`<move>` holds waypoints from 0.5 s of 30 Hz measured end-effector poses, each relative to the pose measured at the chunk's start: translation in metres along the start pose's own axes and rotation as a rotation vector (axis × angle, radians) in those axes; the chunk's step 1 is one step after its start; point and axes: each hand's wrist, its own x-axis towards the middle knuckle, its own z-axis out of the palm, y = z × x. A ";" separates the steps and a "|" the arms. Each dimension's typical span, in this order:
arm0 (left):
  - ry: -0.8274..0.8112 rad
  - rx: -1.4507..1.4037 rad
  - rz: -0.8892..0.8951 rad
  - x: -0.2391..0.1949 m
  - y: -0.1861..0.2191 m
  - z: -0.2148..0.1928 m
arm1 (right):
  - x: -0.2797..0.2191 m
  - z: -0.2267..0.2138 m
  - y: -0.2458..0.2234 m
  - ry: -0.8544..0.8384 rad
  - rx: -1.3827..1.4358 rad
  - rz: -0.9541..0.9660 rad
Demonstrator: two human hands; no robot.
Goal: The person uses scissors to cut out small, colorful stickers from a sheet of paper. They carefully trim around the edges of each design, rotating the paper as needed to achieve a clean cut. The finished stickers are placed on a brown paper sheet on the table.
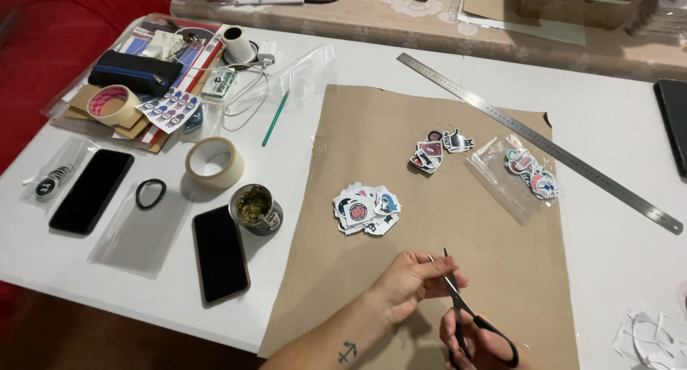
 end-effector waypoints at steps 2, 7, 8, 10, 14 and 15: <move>-0.028 -0.025 0.032 0.007 -0.007 -0.005 | -0.009 -0.046 0.022 0.205 -0.123 0.031; 0.030 0.122 0.216 -0.011 0.022 0.005 | -0.040 -0.052 0.017 0.415 -0.395 0.331; 0.010 0.450 0.331 -0.015 0.023 0.002 | -0.041 -0.047 0.021 0.529 -0.311 0.289; -0.011 0.779 0.441 -0.021 0.033 -0.011 | -0.041 -0.025 0.018 0.642 -0.223 0.245; 0.395 1.456 0.898 -0.019 0.070 -0.065 | -0.045 0.012 0.001 0.694 -0.392 0.068; 0.589 1.560 1.056 -0.017 0.080 -0.081 | -0.048 0.013 0.000 0.531 -0.498 -0.069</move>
